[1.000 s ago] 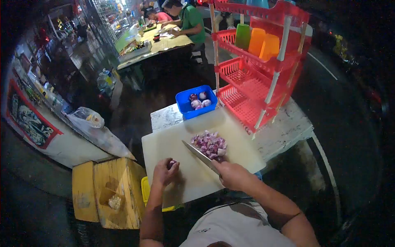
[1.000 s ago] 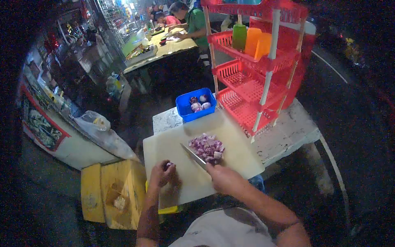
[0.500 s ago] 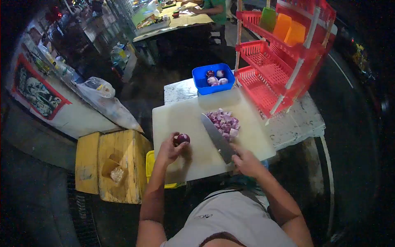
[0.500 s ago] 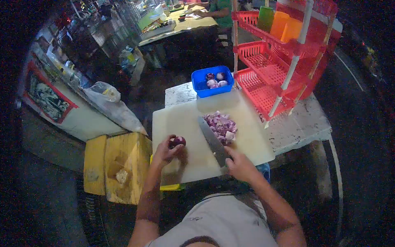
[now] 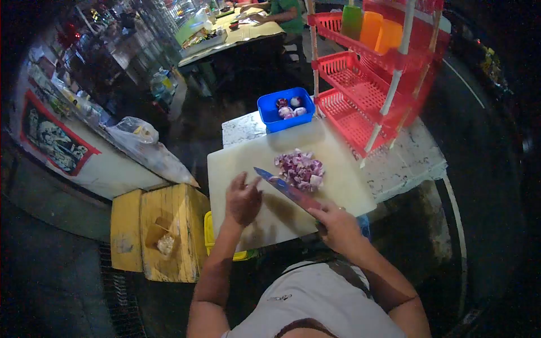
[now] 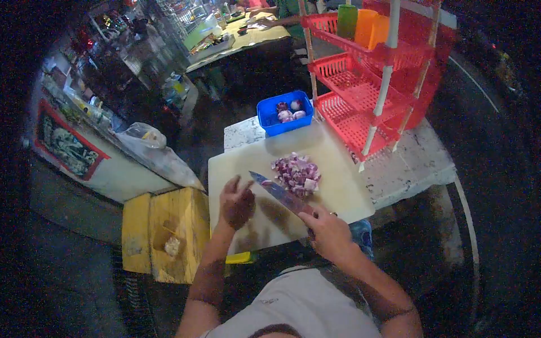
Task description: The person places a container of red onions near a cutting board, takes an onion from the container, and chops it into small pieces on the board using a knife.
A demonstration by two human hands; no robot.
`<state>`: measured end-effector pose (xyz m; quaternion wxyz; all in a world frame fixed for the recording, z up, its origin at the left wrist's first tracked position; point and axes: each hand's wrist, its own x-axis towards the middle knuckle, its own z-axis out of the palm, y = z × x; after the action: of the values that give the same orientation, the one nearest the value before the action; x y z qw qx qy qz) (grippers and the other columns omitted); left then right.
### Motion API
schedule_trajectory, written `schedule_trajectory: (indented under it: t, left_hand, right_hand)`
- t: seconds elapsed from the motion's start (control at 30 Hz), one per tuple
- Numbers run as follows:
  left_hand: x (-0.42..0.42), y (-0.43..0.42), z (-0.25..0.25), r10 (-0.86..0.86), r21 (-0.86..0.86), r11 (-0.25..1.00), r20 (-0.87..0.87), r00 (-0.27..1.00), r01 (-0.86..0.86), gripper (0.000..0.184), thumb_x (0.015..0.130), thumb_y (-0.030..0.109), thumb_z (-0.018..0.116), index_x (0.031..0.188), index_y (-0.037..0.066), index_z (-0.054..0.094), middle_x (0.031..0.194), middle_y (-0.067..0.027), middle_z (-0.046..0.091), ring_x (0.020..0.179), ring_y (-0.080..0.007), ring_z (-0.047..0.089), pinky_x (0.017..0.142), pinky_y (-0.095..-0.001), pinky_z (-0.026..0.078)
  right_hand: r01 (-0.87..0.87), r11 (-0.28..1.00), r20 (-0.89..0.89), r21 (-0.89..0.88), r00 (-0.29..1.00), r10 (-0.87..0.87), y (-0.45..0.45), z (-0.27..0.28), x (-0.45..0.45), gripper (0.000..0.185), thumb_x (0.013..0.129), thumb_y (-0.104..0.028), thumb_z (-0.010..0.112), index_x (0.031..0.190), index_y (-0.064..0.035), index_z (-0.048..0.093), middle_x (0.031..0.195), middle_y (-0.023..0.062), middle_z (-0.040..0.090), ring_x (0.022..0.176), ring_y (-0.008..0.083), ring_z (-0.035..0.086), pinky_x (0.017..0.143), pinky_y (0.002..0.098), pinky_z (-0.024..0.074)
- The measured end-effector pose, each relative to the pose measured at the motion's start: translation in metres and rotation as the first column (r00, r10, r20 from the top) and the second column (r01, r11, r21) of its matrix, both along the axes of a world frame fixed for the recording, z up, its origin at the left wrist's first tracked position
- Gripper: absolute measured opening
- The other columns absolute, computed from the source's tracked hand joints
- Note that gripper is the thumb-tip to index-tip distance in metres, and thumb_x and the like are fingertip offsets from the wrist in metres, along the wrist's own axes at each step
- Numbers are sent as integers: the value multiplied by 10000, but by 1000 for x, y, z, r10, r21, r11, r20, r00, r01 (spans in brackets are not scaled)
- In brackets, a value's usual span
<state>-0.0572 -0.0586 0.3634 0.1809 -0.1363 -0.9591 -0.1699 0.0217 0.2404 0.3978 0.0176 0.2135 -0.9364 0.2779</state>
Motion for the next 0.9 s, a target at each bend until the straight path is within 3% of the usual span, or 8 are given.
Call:
schedule_trajectory:
  t: [0.13, 0.37, 0.47, 0.57, 0.6, 0.73, 0.83, 0.9]
  left_hand:
    - [-8, 33, 4, -167, -169, 971, 37, 985, 170, 496, 918, 423, 695, 1375, 252, 609, 1468, -286, 475, 1420, -448, 388, 1144, -587, 302]
    - [-77, 28, -31, -132, -85, 986, 151, 980, 146, 516, 982, 567, 534, 1303, 191, 684, 1424, -207, 550, 1388, -430, 435, 1117, -569, 343]
    - [-96, 5, -20, -236, -12, 972, 20, 971, 237, 441, 1008, 465, 550, 1273, 144, 695, 1356, -191, 609, 1330, -402, 508, 1089, -522, 404]
    - [-90, -22, 7, -68, 384, 918, -84, 994, 95, 298, 1008, 212, 582, 1231, 41, 684, 1203, -230, 678, 1130, -369, 654, 990, -405, 513]
    - [-82, -30, 6, 18, 635, 770, 84, 996, -67, 291, 1002, 164, 560, 1222, 11, 672, 1065, -207, 714, 968, -303, 705, 876, -370, 550]
    - [-24, -61, 12, 113, 558, 799, 230, 967, -226, 298, 997, 158, 553, 1210, -19, 662, 890, -146, 711, 801, -234, 690, 753, -352, 548]
    - [9, -52, -10, 100, 645, 688, 368, 924, -331, 305, 988, 165, 559, 1199, -33, 658, 867, -147, 705, 779, -246, 684, 742, -356, 546]
    - [17, -33, -23, 81, 710, 576, 443, 893, -404, 311, 982, 171, 564, 1195, -35, 657, 890, -167, 708, 788, -264, 689, 748, -363, 551]
  right_hand:
    - [-8, 1000, 17, 16, 1000, 8, 3, 7, 3, 582, 770, -60, 755, 1326, -173, 624, 1129, 143, 626, 948, 376, 687, 799, 475, 580]
    - [53, 998, 220, -41, 975, -43, 20, 33, 23, 489, 835, -74, 724, 1311, -100, 610, 1146, 181, 625, 989, 408, 666, 844, 488, 557]
    - [80, 985, 219, -152, 975, -45, 30, 30, 30, 462, 867, -89, 701, 1315, -66, 593, 1140, 204, 628, 1027, 421, 651, 892, 484, 537]
    - [137, 955, 237, -262, 969, -74, 31, 35, 31, 441, 881, -95, 689, 1304, -29, 587, 1172, 216, 636, 1063, 392, 648, 935, 444, 517]
    - [175, 928, 243, -330, 965, -95, 31, 36, 31, 430, 882, -93, 689, 1291, -7, 589, 1204, 218, 642, 1084, 361, 649, 952, 410, 507]
    - [222, 863, 308, -454, 948, -82, 23, 29, 17, 470, 884, -99, 683, 1328, 0, 565, 1207, 222, 649, 1110, 351, 649, 987, 396, 493]
    - [180, 941, 481, -288, 876, -20, 19, 31, -3, 515, 879, -73, 655, 1369, 18, 525, 1180, 229, 658, 1115, 369, 652, 974, 404, 505]
    - [-75, 982, -14, -174, 997, 73, 14, -5, -15, 547, 867, -57, 630, 1398, -7, 507, 1131, 243, 667, 1023, 400, 673, 899, 442, 535]
